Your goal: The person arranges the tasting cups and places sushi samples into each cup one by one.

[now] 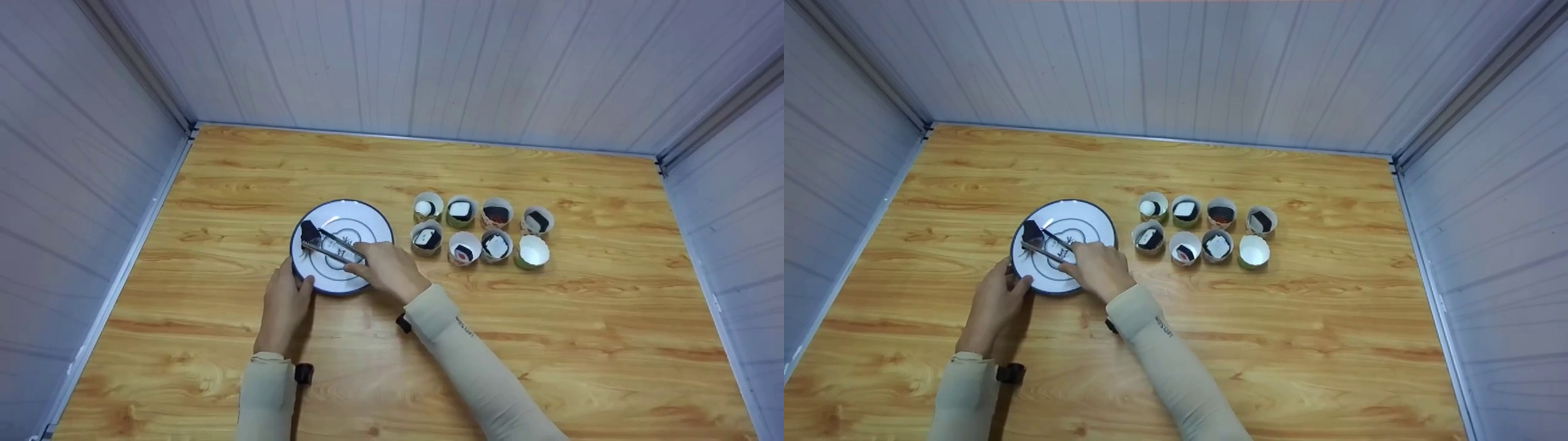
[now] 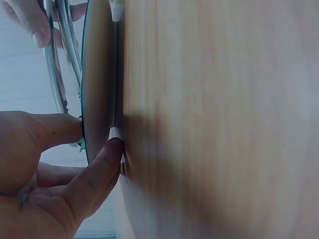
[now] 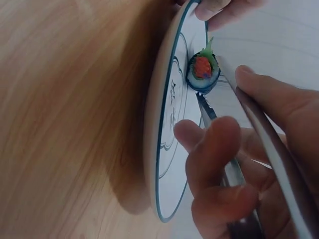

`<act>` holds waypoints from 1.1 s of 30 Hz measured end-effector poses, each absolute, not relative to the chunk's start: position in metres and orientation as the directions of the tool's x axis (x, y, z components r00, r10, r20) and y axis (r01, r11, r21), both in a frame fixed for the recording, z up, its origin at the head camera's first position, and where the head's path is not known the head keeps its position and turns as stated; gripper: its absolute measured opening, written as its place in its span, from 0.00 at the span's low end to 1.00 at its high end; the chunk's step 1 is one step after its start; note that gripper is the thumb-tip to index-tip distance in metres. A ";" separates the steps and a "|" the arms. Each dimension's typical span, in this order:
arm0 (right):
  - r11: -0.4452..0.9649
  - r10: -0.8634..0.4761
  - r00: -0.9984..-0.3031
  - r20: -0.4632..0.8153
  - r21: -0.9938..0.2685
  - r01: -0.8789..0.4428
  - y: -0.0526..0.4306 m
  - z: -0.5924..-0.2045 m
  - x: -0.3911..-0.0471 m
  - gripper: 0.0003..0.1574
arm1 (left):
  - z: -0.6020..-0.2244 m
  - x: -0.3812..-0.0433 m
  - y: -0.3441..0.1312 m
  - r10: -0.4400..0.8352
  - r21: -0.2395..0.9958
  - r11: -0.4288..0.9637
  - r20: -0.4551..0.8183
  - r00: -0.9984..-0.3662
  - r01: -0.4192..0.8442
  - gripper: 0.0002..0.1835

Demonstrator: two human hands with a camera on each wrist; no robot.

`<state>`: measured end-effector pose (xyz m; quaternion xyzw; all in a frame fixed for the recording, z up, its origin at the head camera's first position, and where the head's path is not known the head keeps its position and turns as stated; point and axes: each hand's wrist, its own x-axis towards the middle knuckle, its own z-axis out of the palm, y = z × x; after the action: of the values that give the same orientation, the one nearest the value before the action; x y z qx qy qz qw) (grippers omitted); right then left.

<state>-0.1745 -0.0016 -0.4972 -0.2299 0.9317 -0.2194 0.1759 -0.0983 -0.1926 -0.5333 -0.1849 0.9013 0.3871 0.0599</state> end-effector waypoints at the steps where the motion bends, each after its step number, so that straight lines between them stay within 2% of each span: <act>1: 0.801 -0.503 -0.833 -0.230 -0.486 -0.350 -0.002 -0.497 -0.175 0.28 | -0.533 -0.099 -0.193 -0.290 0.675 0.629 -0.257 -0.922 -0.386 0.32; 12: 0.809 -0.506 -0.825 -0.250 -0.469 -0.354 -0.002 -0.497 -0.175 0.30 | -0.532 -0.100 -0.190 -0.305 0.655 0.626 -0.294 -0.906 -0.423 0.33; 19: 0.770 -0.559 -0.822 -0.108 -0.436 -0.466 0.017 -0.490 -0.173 0.24 | -0.532 -0.101 -0.192 -0.291 0.660 0.643 -0.259 -0.921 -0.389 0.33; 22: 0.756 -0.573 -0.817 -0.059 -0.423 -0.500 0.031 -0.482 -0.171 0.25 | -0.532 -0.102 -0.193 -0.292 0.656 0.647 -0.256 -0.922 -0.387 0.33; 29: 0.749 -0.554 -0.832 0.003 -0.435 -0.500 0.074 -0.459 -0.162 0.31 | -0.531 -0.102 -0.192 -0.302 0.658 0.625 -0.292 -0.908 -0.419 0.34; 33: 0.748 -0.535 -0.843 0.059 -0.432 -0.505 0.104 -0.449 -0.153 0.27 | -0.532 -0.101 -0.191 -0.302 0.658 0.631 -0.279 -0.912 -0.410 0.33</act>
<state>-0.1533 0.1040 -0.4489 -0.2782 0.9342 -0.2207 0.0343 -0.1011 -0.1915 -0.5317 -0.1978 0.9004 0.3810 0.0712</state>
